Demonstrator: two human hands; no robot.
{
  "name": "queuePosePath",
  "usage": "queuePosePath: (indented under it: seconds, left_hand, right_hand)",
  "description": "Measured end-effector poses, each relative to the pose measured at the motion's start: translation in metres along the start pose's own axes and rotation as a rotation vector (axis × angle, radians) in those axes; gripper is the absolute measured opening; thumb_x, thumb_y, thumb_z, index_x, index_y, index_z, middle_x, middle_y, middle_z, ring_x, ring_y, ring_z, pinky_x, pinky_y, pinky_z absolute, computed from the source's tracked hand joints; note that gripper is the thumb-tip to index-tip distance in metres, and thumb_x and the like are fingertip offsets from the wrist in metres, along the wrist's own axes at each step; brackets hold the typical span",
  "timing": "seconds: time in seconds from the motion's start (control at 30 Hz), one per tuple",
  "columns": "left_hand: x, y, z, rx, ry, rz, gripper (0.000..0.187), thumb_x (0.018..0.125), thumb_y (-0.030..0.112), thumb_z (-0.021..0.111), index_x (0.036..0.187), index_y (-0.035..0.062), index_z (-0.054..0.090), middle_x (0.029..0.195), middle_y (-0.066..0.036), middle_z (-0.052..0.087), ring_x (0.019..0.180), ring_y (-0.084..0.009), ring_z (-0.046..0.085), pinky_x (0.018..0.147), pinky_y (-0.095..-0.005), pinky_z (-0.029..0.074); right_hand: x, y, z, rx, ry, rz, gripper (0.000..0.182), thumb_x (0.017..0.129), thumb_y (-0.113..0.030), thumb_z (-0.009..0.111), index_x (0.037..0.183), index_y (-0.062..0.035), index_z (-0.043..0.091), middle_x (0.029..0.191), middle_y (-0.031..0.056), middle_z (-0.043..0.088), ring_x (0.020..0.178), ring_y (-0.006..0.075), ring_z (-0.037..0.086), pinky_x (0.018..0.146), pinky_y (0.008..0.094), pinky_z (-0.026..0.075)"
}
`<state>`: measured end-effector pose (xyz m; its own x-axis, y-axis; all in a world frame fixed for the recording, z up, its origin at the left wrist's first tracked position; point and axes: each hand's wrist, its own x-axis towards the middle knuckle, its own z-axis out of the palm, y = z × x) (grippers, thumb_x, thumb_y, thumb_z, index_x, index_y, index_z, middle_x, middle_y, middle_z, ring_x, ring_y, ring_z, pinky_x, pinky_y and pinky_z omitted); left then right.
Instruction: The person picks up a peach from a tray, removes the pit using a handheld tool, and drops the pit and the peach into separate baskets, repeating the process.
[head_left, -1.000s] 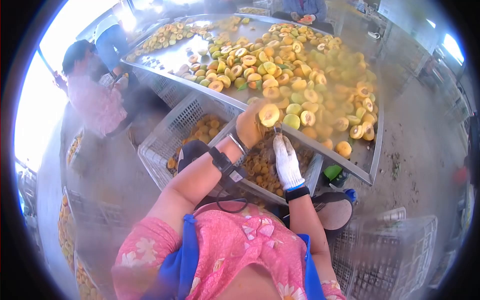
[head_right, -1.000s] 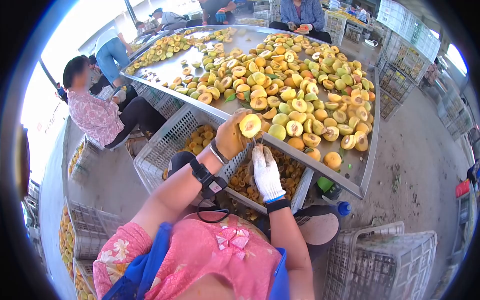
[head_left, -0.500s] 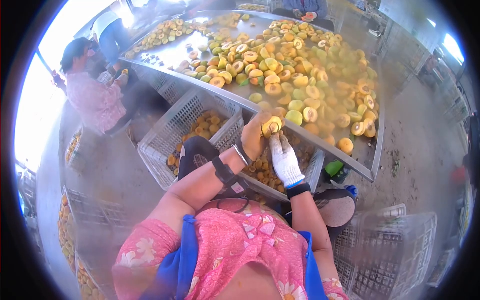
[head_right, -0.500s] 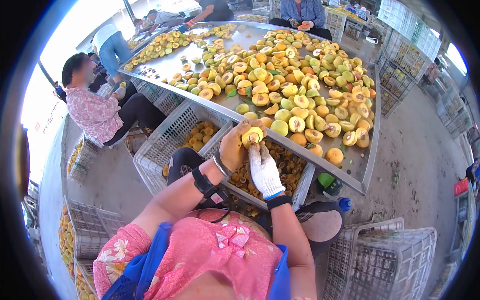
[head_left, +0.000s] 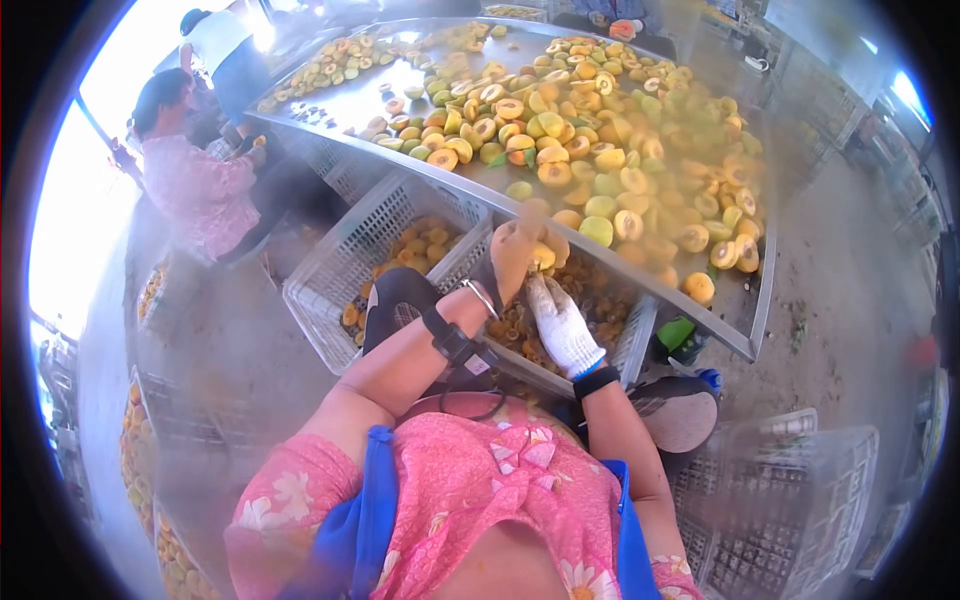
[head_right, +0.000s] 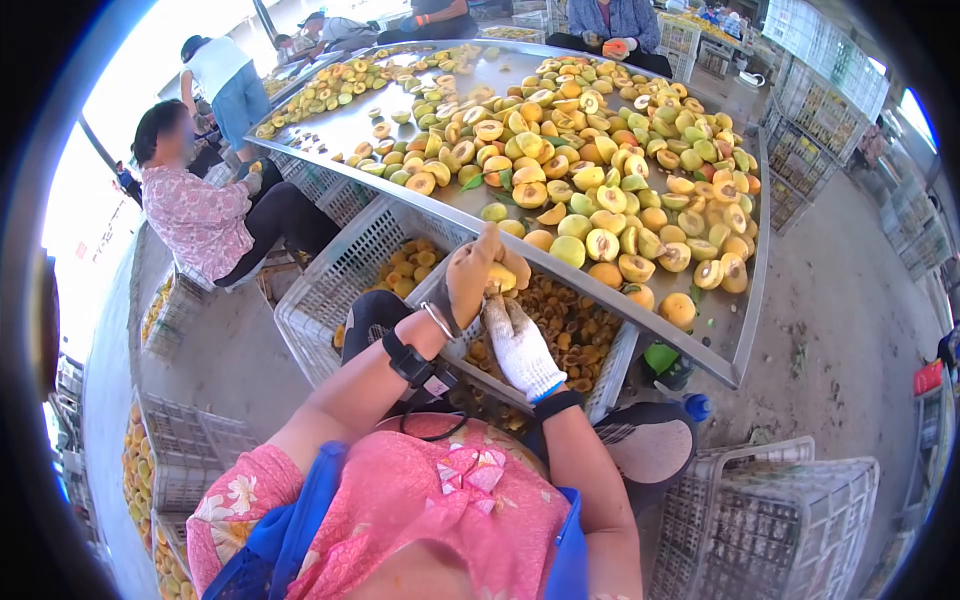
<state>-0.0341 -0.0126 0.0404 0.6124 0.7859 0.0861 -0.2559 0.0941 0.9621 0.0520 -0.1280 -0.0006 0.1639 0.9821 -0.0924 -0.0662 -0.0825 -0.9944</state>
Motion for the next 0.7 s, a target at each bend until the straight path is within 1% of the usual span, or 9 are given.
queuePosePath:
  seconds: [0.07, 0.17, 0.27, 0.37, 0.4, 0.5, 0.57, 0.6, 0.7]
  left_hand:
    - [0.000, -0.001, 0.000, 0.200, -0.030, 0.082, 0.067, 0.106, 0.050, 0.040, 0.073, -0.0023, 0.067, 0.073, -0.013, 0.069, 0.067, -0.0192, 0.065, 0.068, -0.0284, 0.052]
    - [0.002, 0.012, -0.004, 0.177, -0.162, -0.094, 0.069, 0.106, 0.050, 0.042, 0.070, -0.0023, 0.069, 0.073, -0.012, 0.070, 0.067, -0.0177, 0.065, 0.068, -0.0280, 0.051]
    - [-0.003, 0.006, -0.006, 0.292, -0.174, -0.023, 0.063, 0.105, 0.043, 0.045, 0.067, -0.0018, 0.067, 0.073, -0.011, 0.070, 0.067, -0.0164, 0.064, 0.066, -0.0289, 0.050]
    - [-0.010, 0.002, -0.005, 0.306, -0.173, 0.008, 0.068, 0.105, 0.051, 0.043, 0.070, -0.0014, 0.067, 0.073, -0.012, 0.070, 0.068, -0.0181, 0.065, 0.067, -0.0296, 0.052]
    - [-0.007, -0.004, -0.004, 0.130, -0.195, 0.031, 0.065, 0.104, 0.053, 0.044, 0.069, 0.0017, 0.064, 0.074, -0.012, 0.068, 0.069, -0.0202, 0.066, 0.065, -0.0319, 0.053]
    - [-0.007, -0.009, -0.004, -0.301, -0.197, -0.137, 0.059, 0.104, 0.053, 0.045, 0.077, 0.0040, 0.063, 0.080, -0.012, 0.067, 0.071, -0.0240, 0.067, 0.065, -0.0357, 0.055]
    - [-0.005, -0.003, 0.005, -0.424, -0.027, -0.229, 0.054, 0.103, 0.052, 0.046, 0.084, 0.0043, 0.062, 0.083, -0.013, 0.067, 0.073, -0.0270, 0.068, 0.063, -0.0383, 0.056]
    - [-0.004, -0.001, 0.007, -0.485, 0.060, -0.274, 0.052, 0.103, 0.052, 0.047, 0.088, 0.0044, 0.062, 0.085, -0.013, 0.067, 0.074, -0.0284, 0.068, 0.062, -0.0396, 0.057]
    - [0.016, -0.016, -0.018, -0.512, 0.317, -0.217, 0.049, 0.103, 0.050, 0.048, 0.093, 0.0040, 0.062, 0.090, -0.015, 0.068, 0.077, -0.0287, 0.069, 0.063, -0.0403, 0.057]
  right_hand:
    - [0.001, 0.009, 0.003, 0.103, -0.005, -0.046, 0.044, 0.104, -0.042, 0.050, 0.125, -0.0042, 0.059, 0.079, -0.0017, 0.058, 0.059, 0.0058, 0.050, 0.050, 0.0228, 0.040]
    - [-0.010, -0.010, -0.001, 0.367, -0.119, 0.225, 0.038, 0.104, -0.044, 0.052, 0.114, -0.0092, 0.061, 0.069, -0.0033, 0.054, 0.046, 0.0070, 0.044, 0.039, 0.0235, 0.034]
    - [-0.012, -0.007, 0.000, 0.571, -0.168, 0.369, 0.035, 0.102, -0.050, 0.053, 0.100, -0.0148, 0.058, 0.065, -0.0035, 0.051, 0.041, 0.0081, 0.041, 0.036, 0.0228, 0.031]
    - [-0.012, 0.006, -0.007, 1.028, -0.531, 0.485, 0.042, 0.101, -0.055, 0.050, 0.102, -0.0141, 0.056, 0.061, -0.0037, 0.045, 0.036, 0.0088, 0.035, 0.033, 0.0240, 0.029]
    - [-0.011, 0.009, -0.007, 1.087, -0.572, 0.480, 0.043, 0.101, -0.056, 0.049, 0.102, -0.0136, 0.056, 0.060, -0.0037, 0.044, 0.036, 0.0089, 0.034, 0.033, 0.0242, 0.028]
    - [-0.009, 0.011, -0.010, 1.238, -0.661, 0.468, 0.044, 0.102, -0.054, 0.048, 0.104, -0.0113, 0.055, 0.059, -0.0032, 0.041, 0.034, 0.0085, 0.030, 0.031, 0.0241, 0.027]
    - [-0.008, 0.011, -0.012, 1.305, -0.678, 0.459, 0.042, 0.102, -0.051, 0.049, 0.103, -0.0090, 0.054, 0.059, -0.0024, 0.040, 0.034, 0.0073, 0.029, 0.030, 0.0227, 0.025]
    - [-0.007, 0.012, -0.012, 1.245, -0.650, 0.454, 0.043, 0.102, -0.052, 0.049, 0.103, -0.0094, 0.054, 0.060, -0.0022, 0.041, 0.034, 0.0082, 0.030, 0.031, 0.0231, 0.026]
    - [-0.009, 0.016, -0.013, 1.067, -0.531, 0.459, 0.043, 0.102, -0.053, 0.049, 0.103, -0.0105, 0.056, 0.061, -0.0017, 0.044, 0.035, 0.0100, 0.033, 0.032, 0.0239, 0.028]
